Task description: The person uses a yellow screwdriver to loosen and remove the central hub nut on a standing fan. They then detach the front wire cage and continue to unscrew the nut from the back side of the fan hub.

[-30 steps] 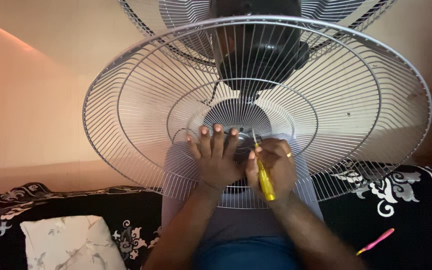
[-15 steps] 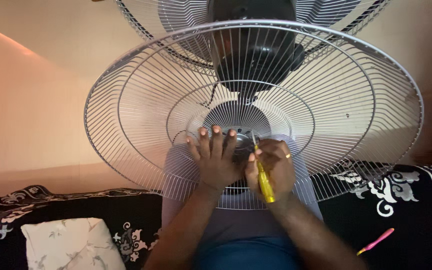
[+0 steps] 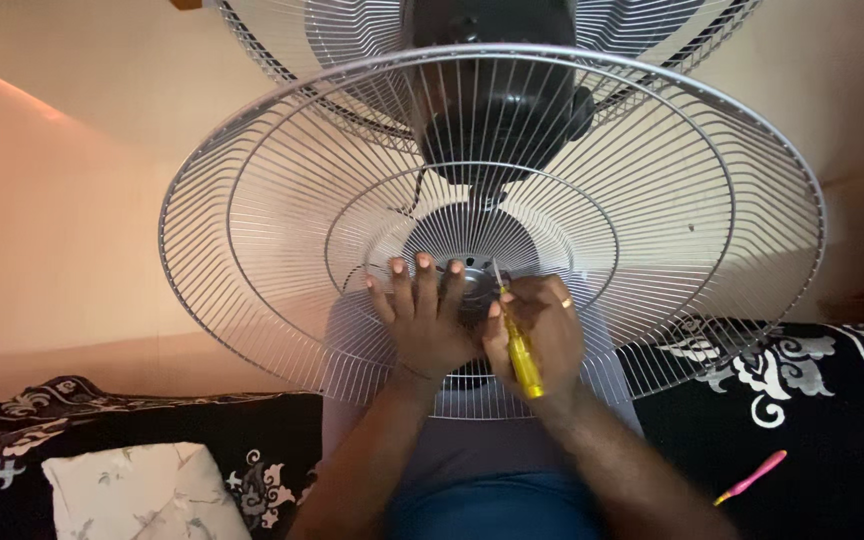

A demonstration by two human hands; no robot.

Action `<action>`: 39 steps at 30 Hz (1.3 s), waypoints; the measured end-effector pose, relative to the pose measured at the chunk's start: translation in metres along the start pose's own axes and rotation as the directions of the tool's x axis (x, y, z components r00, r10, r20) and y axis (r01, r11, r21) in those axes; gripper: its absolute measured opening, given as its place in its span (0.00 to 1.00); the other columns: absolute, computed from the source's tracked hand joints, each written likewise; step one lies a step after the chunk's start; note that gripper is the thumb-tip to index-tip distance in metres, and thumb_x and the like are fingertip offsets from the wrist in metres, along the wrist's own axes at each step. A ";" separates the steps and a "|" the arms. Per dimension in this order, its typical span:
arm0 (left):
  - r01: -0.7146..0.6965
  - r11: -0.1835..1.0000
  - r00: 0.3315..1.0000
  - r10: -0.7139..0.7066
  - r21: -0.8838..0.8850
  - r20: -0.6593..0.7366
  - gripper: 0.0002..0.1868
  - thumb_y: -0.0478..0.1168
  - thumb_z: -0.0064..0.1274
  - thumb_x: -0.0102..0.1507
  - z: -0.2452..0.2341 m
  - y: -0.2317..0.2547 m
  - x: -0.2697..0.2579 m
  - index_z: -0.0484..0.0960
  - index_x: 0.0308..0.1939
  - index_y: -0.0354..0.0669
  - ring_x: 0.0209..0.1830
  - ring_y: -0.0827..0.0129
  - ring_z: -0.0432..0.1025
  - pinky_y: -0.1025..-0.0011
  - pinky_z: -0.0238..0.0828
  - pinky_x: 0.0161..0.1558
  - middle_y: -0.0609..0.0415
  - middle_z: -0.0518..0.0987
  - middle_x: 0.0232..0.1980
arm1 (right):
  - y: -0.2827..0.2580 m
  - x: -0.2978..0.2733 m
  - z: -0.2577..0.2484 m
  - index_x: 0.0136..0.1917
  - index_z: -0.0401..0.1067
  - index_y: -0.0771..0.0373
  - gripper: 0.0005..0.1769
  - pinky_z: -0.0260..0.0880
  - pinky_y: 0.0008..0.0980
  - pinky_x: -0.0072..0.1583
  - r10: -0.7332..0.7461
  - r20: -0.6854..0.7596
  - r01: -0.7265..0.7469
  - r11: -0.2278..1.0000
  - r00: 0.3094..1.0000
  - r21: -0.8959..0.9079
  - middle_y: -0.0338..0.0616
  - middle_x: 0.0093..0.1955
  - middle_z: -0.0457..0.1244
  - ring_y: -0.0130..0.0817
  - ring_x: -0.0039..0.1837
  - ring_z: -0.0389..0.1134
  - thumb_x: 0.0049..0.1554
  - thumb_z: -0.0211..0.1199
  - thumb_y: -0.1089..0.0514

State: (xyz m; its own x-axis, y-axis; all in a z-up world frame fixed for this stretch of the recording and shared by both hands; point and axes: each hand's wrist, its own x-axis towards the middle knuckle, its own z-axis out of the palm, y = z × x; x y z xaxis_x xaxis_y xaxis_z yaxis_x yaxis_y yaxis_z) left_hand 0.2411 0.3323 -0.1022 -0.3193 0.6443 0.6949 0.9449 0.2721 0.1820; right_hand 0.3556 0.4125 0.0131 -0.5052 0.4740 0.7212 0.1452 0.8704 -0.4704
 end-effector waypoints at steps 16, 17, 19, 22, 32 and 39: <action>-0.005 0.999 1.000 0.005 0.041 0.012 0.44 0.73 0.38 0.72 0.004 0.000 -0.007 0.56 0.82 0.50 0.87 0.47 0.34 0.34 0.22 0.80 0.44 0.43 0.86 | 0.000 -0.002 -0.008 0.48 0.66 0.74 0.09 0.71 0.39 0.45 0.046 -0.021 -0.044 0.997 0.999 0.066 0.58 0.48 0.66 0.44 0.46 0.68 0.55 0.63 0.70; -0.010 0.999 1.000 0.010 0.032 0.006 0.44 0.73 0.37 0.72 0.005 0.000 -0.006 0.56 0.82 0.50 0.87 0.48 0.34 0.34 0.22 0.80 0.44 0.43 0.86 | 0.000 -0.002 -0.008 0.48 0.66 0.74 0.09 0.70 0.40 0.45 0.054 -0.019 -0.052 0.996 0.998 0.069 0.58 0.48 0.66 0.44 0.46 0.68 0.54 0.63 0.70; -0.018 1.000 1.000 0.018 0.019 -0.007 0.44 0.74 0.35 0.72 0.005 -0.001 -0.006 0.55 0.82 0.50 0.87 0.48 0.34 0.33 0.22 0.80 0.43 0.43 0.86 | 0.000 -0.005 -0.002 0.46 0.67 0.70 0.08 0.71 0.39 0.44 0.021 0.036 -0.023 0.998 0.999 0.056 0.54 0.45 0.65 0.44 0.46 0.69 0.54 0.63 0.70; -0.001 1.000 1.000 0.001 -0.006 0.007 0.44 0.72 0.35 0.71 0.002 0.001 -0.007 0.56 0.82 0.50 0.87 0.46 0.36 0.33 0.23 0.80 0.43 0.44 0.86 | 0.002 -0.010 0.004 0.47 0.67 0.70 0.06 0.73 0.36 0.45 0.015 -0.064 -0.008 0.995 0.998 0.099 0.53 0.46 0.66 0.43 0.47 0.71 0.56 0.63 0.70; -0.034 0.999 0.999 0.035 0.036 -0.036 0.47 0.76 0.30 0.71 0.010 -0.002 -0.006 0.54 0.82 0.48 0.87 0.45 0.36 0.33 0.24 0.79 0.42 0.42 0.86 | 0.006 -0.015 -0.001 0.49 0.67 0.72 0.09 0.65 0.35 0.41 0.045 -0.055 -0.039 0.995 0.997 0.095 0.53 0.46 0.66 0.36 0.41 0.65 0.54 0.60 0.67; -0.020 0.999 1.000 0.020 0.041 -0.003 0.47 0.75 0.35 0.71 0.008 0.000 -0.008 0.55 0.82 0.47 0.86 0.44 0.35 0.33 0.24 0.79 0.41 0.44 0.85 | 0.000 -0.004 -0.007 0.51 0.66 0.74 0.09 0.69 0.33 0.42 0.081 -0.046 -0.075 0.991 0.996 0.112 0.55 0.47 0.66 0.37 0.44 0.67 0.57 0.61 0.71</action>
State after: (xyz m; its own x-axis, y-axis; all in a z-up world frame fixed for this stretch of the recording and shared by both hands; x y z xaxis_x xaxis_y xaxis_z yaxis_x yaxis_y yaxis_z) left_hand 0.2436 0.3325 -0.1131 -0.3001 0.6477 0.7003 0.9473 0.2885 0.1392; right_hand 0.3639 0.4116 0.0138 -0.4518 0.5485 0.7036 0.0864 0.8119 -0.5774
